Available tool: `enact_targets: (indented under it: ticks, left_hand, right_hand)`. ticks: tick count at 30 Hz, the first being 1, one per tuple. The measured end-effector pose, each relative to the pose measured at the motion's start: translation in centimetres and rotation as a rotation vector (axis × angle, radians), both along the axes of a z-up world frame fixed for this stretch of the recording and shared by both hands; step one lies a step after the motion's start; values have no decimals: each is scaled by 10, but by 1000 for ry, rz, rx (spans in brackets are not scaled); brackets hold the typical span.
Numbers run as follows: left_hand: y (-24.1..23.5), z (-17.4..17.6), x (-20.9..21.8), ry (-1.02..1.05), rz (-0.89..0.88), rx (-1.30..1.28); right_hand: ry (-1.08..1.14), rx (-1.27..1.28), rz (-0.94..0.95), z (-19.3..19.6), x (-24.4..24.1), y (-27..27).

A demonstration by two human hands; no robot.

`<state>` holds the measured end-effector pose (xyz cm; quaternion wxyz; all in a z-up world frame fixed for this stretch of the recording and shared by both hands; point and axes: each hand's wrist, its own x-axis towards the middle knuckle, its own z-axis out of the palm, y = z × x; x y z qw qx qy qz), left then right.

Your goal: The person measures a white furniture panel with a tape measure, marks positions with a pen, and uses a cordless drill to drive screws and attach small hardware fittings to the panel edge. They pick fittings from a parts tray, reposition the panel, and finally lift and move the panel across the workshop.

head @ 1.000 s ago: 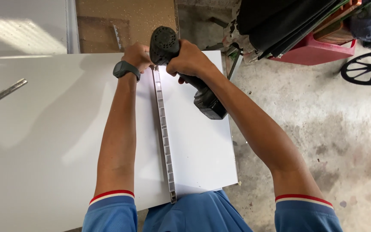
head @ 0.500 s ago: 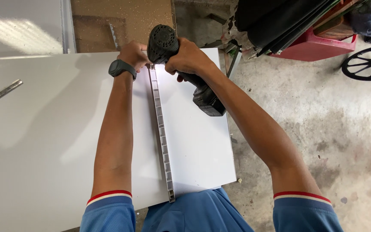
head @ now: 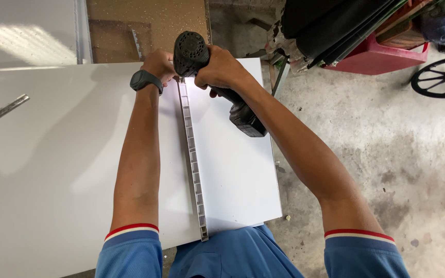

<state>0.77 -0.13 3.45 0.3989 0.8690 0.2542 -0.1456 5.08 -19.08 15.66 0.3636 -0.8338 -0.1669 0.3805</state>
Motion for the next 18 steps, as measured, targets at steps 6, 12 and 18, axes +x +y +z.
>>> enact_targets:
  ticks: [6, 12, 18]
  left_hand:
    - [4, -12, 4, -31, 26, -12]
    - [1, -12, 4, -13, 40, -2]
    - [3, -9, 3, -39, 17, -54]
  right_hand:
    - [-6, 29, 5, 0, -6, 2]
    - [-8, 80, 20, -23, 2, 7]
    - [1, 57, -28, -23, 5, 7]
